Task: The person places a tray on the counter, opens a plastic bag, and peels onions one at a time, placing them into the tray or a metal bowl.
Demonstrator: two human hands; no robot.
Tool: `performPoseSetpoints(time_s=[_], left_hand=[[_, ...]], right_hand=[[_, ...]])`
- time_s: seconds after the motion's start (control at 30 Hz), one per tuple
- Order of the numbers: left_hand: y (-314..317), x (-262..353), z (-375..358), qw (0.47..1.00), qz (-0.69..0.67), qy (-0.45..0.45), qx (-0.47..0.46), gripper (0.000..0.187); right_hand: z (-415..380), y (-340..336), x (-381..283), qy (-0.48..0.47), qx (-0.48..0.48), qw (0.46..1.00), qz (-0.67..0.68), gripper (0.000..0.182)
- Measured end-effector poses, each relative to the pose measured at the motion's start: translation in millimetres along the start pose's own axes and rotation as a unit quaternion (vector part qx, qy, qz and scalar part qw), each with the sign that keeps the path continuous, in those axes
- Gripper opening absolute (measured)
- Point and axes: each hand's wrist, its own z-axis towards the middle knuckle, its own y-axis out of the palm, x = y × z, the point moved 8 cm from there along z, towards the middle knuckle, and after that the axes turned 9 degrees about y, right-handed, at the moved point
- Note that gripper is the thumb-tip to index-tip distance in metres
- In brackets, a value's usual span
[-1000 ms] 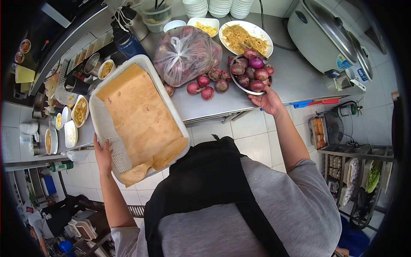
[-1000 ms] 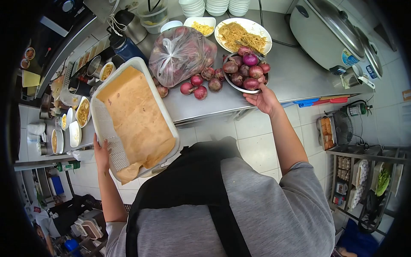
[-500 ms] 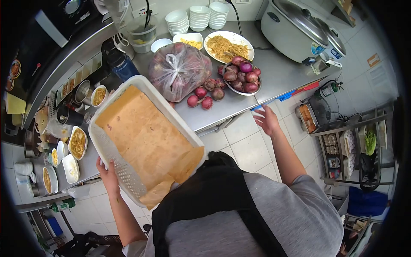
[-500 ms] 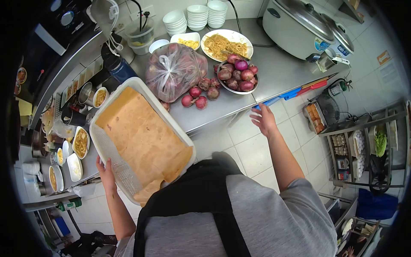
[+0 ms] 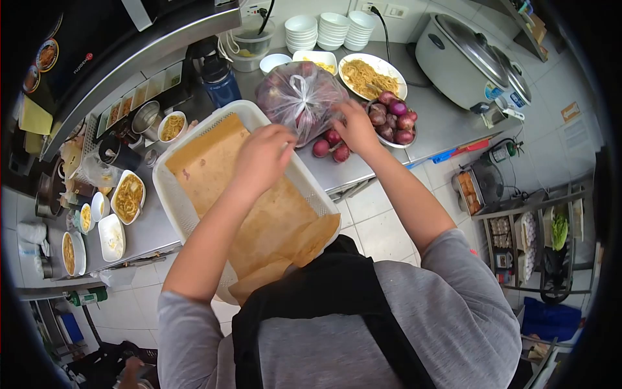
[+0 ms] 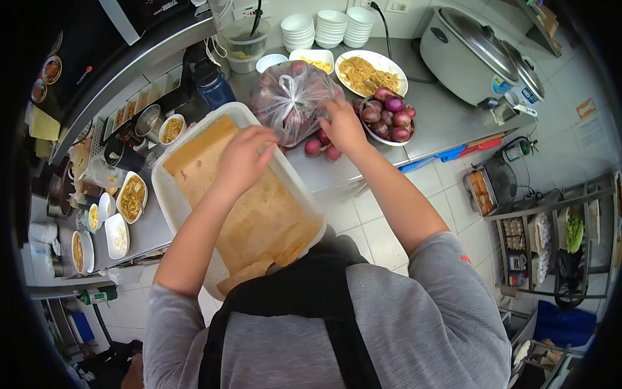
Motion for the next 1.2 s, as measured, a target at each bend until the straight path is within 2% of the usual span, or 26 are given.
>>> performPoseSetpoints(time_s=[0.03, 0.07, 0.13, 0.17, 0.2, 0.27, 0.3, 0.33, 0.4, 0.43, 0.53, 0.57, 0.63, 0.77, 0.8, 0.9, 0.93, 1.03, 1.07, 1.13, 1.2], left_hand=[[21.0, -1.2, 20.3, 0.999, -0.003, 0.015, -0.031, 0.023], [35.9, -5.2, 38.8, 1.000, 0.000, 0.015, -0.022, 0.027], [63.4, -13.8, 68.0, 1.000, 0.008, 0.009, -0.006, 0.030], [66.5, -15.5, 81.0, 0.997, 0.039, 0.029, 0.057, 0.035], [65.9, -17.9, 90.7, 0.989, 0.071, 0.048, 0.118, 0.039], [80.6, -36.5, 106.5, 0.994, 0.055, 0.014, 0.098, 0.043], [89.6, -46.4, 113.3, 0.997, 0.032, -0.014, 0.076, 0.046], [96.1, -54.1, 120.5, 0.996, 0.050, -0.043, 0.051, 0.042], [102.8, -58.1, 130.5, 0.996, 0.073, -0.043, 0.032, 0.035], [106.4, -58.3, 134.2, 0.995, 0.092, -0.041, 0.016, 0.030], [113.7, -59.0, 140.9, 0.989, 0.117, -0.088, 0.003, 0.020], [118.0, -57.9, 143.5, 0.989, 0.116, -0.089, -0.004, 0.020], [119.2, -57.7, 148.8, 0.986, 0.142, -0.091, 0.012, 0.019], [123.7, -58.3, 151.5, 0.981, 0.145, -0.119, -0.042, 0.020], [124.1, -72.2, 149.3, 0.985, 0.136, -0.102, -0.008, 0.026], [114.7, -81.7, 149.0, 0.990, 0.095, -0.107, 0.013, 0.032], [110.6, -84.7, 147.6, 0.992, 0.045, -0.114, 0.036, 0.039], [97.6, -81.6, 148.7, 0.989, -0.006, -0.132, 0.061, 0.041], [97.3, -83.2, 147.6, 0.983, -0.029, -0.175, 0.047, 0.044], [92.2, -67.9, 152.3, 0.984, -0.013, -0.171, 0.038, 0.044], [91.6, -63.4, 154.1, 0.985, 0.003, -0.168, 0.031, 0.044]], right_hand=[[13.4, -7.1, -20.7, -0.097, 0.104, 0.986, -0.085, 0.018], [15.2, -13.3, -37.0, -0.192, 0.204, 0.945, -0.166, 0.017], [36.3, -6.2, -22.9, -0.217, 0.157, 0.952, -0.148, 0.016], [48.9, 1.3, -15.0, -0.235, 0.115, 0.956, -0.131, 0.015], [53.0, 0.7, -11.2, -0.233, 0.119, 0.962, -0.075, 0.013], [60.4, 7.8, 6.8, -0.100, 0.070, 0.989, 0.080, 0.010], [59.5, 11.1, 11.0, -0.015, 0.049, 0.984, 0.170, 0.009], [60.0, 13.8, 11.4, -0.015, 0.047, 0.983, 0.176, 0.009], [64.3, 16.5, 21.4, 0.015, 0.058, 0.975, 0.215, 0.009], [68.9, 18.4, 24.5, 0.019, 0.056, 0.974, 0.220, 0.009], [72.1, 15.3, 20.8, -0.078, 0.078, 0.980, 0.169, 0.009], [74.2, 15.3, 24.4, -0.071, 0.078, 0.980, 0.171, 0.009], [71.0, 8.4, 20.1, -0.134, 0.127, 0.972, 0.145, 0.009], [70.6, 11.5, 25.2, -0.122, 0.108, 0.971, 0.173, 0.008], [68.7, 9.2, 20.3, -0.157, 0.118, 0.964, 0.178, 0.005], [69.3, 17.1, 20.9, -0.124, 0.083, 0.971, 0.189, 0.004], [70.3, 21.1, 22.1, -0.126, 0.070, 0.972, 0.183, 0.010], [69.8, 25.7, 24.0, -0.118, 0.051, 0.974, 0.185, 0.019], [67.3, 25.5, 24.1, -0.115, 0.057, 0.974, 0.187, 0.019], [60.0, 16.2, 14.6, -0.111, 0.110, 0.982, 0.105, 0.025], [60.4, 18.4, 10.6, -0.087, 0.124, 0.985, 0.077, 0.027]])
